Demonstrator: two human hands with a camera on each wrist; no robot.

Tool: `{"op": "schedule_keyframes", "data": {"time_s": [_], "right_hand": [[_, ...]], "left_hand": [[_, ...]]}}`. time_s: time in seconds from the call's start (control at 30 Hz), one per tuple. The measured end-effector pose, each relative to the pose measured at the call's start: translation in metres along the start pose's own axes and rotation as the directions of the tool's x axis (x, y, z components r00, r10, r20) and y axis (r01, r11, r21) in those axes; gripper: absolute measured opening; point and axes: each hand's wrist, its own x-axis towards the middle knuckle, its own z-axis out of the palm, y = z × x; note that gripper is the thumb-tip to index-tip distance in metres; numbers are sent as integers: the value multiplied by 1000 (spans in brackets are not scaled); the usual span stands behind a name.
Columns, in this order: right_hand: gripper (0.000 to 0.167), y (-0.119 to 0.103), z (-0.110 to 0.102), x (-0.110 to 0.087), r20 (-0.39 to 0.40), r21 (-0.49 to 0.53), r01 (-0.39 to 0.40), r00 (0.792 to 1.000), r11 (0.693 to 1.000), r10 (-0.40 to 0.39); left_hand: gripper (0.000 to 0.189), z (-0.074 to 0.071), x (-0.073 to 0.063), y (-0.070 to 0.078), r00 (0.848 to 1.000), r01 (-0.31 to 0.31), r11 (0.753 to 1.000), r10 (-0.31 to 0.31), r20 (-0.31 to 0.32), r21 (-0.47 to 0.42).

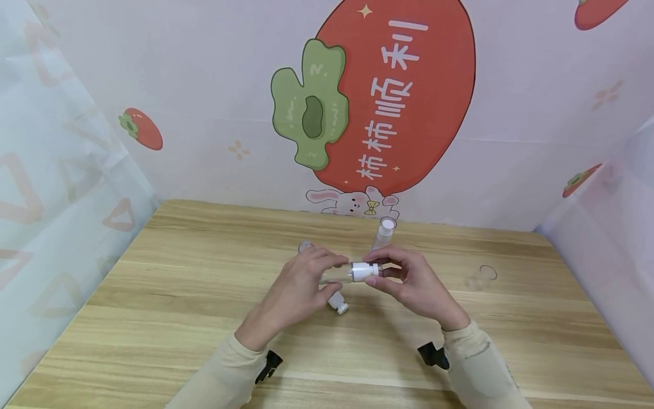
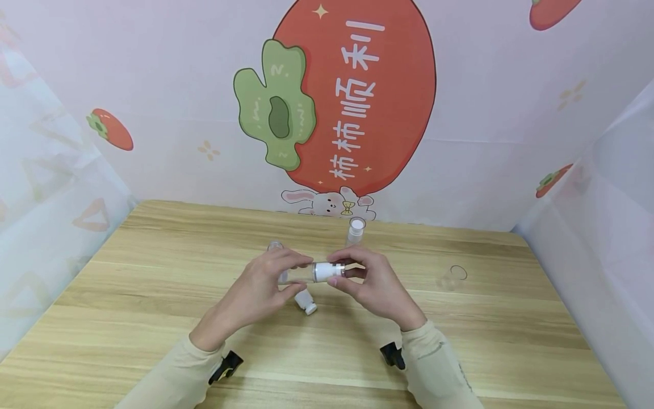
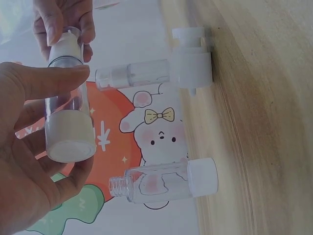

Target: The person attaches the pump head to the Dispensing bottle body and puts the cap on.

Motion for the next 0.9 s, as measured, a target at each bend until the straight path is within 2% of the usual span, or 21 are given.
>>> {"op": "schedule_keyframes", "data": {"time_s": [0.5, 0.9], "right_hand": [[31, -2, 0, 0, -39, -17, -5, 999, 1000, 4], [29, -1, 6, 0, -90, -24, 40, 995, 999, -42]], "left_hand": [[42, 0, -1, 0, 1000, -26, 1000, 26, -11, -3], [43, -1, -1, 1, 999, -35, 999, 35, -32, 10]]}}
